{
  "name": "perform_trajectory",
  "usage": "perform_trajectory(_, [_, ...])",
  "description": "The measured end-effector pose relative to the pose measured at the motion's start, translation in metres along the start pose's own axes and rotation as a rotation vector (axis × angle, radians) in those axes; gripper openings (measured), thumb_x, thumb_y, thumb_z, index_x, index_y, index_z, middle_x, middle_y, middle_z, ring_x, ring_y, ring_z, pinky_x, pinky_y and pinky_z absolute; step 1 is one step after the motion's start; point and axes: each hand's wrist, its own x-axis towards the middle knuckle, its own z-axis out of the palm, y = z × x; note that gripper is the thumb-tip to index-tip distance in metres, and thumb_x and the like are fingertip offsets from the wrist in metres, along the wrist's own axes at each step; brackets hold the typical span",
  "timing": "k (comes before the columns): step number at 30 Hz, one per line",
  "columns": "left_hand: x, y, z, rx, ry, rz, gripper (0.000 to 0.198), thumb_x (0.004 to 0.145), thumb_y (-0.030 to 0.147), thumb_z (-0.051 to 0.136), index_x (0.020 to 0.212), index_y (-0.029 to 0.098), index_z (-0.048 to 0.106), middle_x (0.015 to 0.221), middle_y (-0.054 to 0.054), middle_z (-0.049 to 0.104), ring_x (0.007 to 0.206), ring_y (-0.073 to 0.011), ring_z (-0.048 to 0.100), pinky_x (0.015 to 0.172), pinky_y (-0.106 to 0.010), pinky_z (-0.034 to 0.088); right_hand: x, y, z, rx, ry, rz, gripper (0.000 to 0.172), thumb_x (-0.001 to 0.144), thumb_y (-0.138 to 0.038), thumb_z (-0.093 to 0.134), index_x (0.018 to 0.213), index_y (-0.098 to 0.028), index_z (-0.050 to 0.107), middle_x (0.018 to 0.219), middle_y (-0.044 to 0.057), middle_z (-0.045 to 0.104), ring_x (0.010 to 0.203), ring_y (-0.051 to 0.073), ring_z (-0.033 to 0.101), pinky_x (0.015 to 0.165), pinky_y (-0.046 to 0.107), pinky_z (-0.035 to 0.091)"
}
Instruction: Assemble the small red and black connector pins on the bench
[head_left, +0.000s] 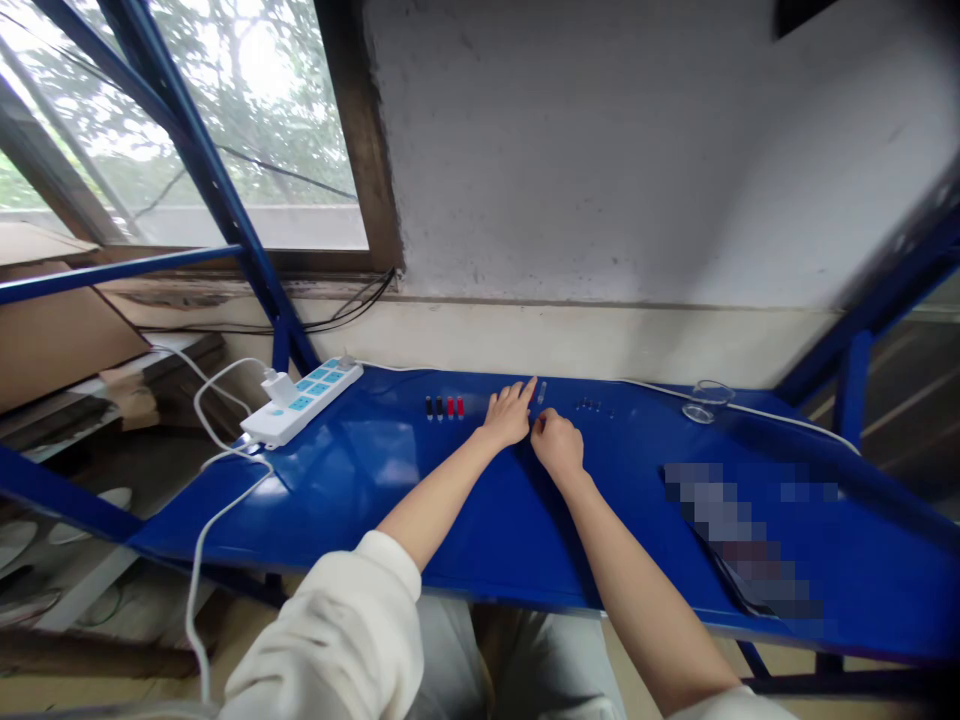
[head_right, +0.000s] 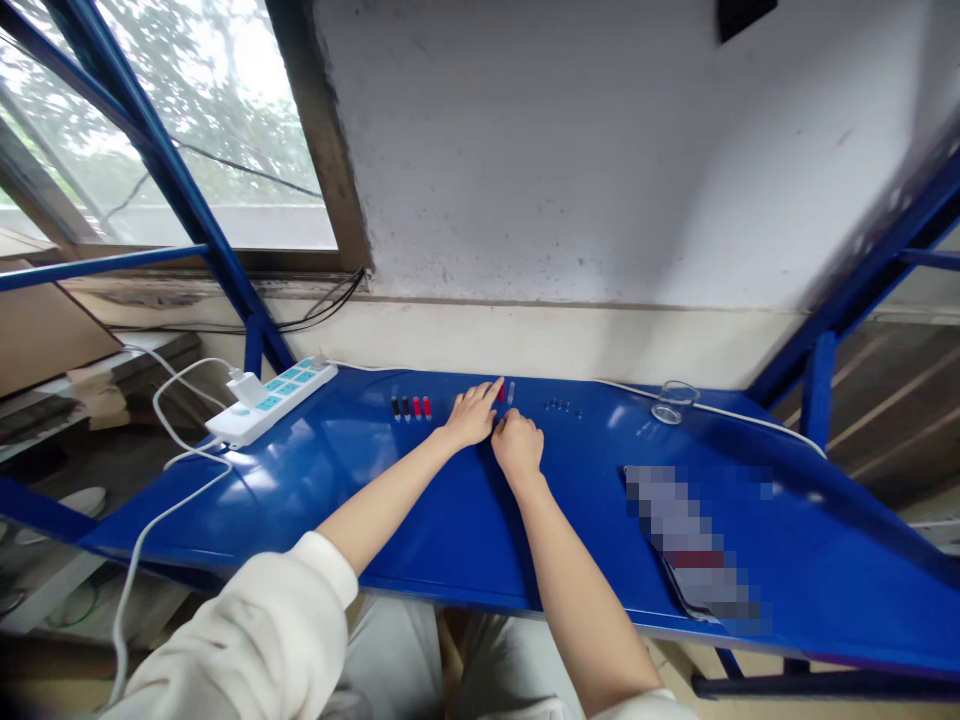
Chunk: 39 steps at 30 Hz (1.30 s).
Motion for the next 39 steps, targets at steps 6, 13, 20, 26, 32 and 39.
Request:
perform_trajectory(6, [0.013, 0.005, 0.008, 0.057, 0.034, -0.096, 0.043, 0.083, 0.019, 0.035, 0.126, 0.023, 0.038, 0.121, -0.010, 0.048, 0.108, -0.0243, 0.043, 0.087, -0.041, 0.033, 0.001, 0.000, 0.001, -0.008, 0.019, -0.012, 0.021, 0.081, -0.019, 0.037, 0.088, -0.014, 0.056, 0.082, 0.010, 0.063, 0.082, 0.021, 0.057, 0.067, 0.029, 0.035])
perform_trajectory(13, [0.014, 0.010, 0.002, 0.070, 0.093, -0.148, 0.020, 0.084, 0.015, 0.036, 0.094, 0.016, 0.053, 0.095, -0.009, 0.059, 0.091, -0.0204, 0.054, 0.083, -0.035, 0.036, 0.003, 0.004, 0.011, -0.030, 0.086, -0.011, 0.029, 0.082, -0.024, 0.037, 0.100, -0.013, 0.057, 0.104, 0.015, 0.057, 0.098, 0.025, 0.048, 0.078, 0.035, 0.034])
perform_trajectory(20, [-0.020, 0.005, -0.011, -0.132, 0.210, -0.196, 0.013, 0.083, 0.018, 0.041, 0.089, 0.018, 0.052, 0.091, -0.007, 0.060, 0.083, -0.0173, 0.057, 0.074, -0.029, 0.041, 0.012, 0.008, 0.034, -0.008, 0.021, -0.004, 0.044, 0.087, -0.034, 0.029, 0.124, -0.018, 0.045, 0.134, 0.013, 0.036, 0.125, 0.027, 0.024, 0.097, 0.049, 0.018])
perform_trajectory(26, [-0.056, -0.007, -0.014, -0.514, 0.413, -0.284, 0.006, 0.077, 0.019, 0.051, 0.081, 0.018, 0.055, 0.081, -0.003, 0.061, 0.066, -0.0117, 0.057, 0.065, -0.024, 0.044, 0.019, 0.008, 0.039, 0.005, -0.090, -0.016, 0.051, 0.089, -0.042, 0.020, 0.132, -0.021, 0.035, 0.139, 0.011, 0.028, 0.130, 0.027, 0.013, 0.099, 0.056, 0.009])
perform_trajectory(32, [-0.055, -0.013, -0.007, -1.009, 0.405, -0.516, 0.005, 0.071, 0.016, 0.057, 0.075, 0.013, 0.055, 0.071, -0.002, 0.059, 0.045, -0.0064, 0.051, 0.048, -0.021, 0.044, 0.025, 0.009, 0.039, 0.009, -0.140, -0.006, 0.053, 0.088, -0.045, 0.016, 0.134, -0.022, 0.031, 0.141, 0.009, 0.025, 0.131, 0.026, 0.012, 0.099, 0.058, 0.007])
perform_trajectory(39, [-0.060, -0.003, -0.020, -1.265, 0.362, -0.632, 0.005, 0.071, 0.013, 0.057, 0.075, 0.011, 0.054, 0.067, -0.003, 0.061, 0.042, -0.0057, 0.052, 0.044, -0.019, 0.042, 0.029, 0.011, 0.041, 0.025, -0.173, -0.004, 0.053, 0.088, -0.045, 0.016, 0.134, -0.023, 0.031, 0.142, 0.006, 0.025, 0.131, 0.025, 0.012, 0.099, 0.058, 0.005])
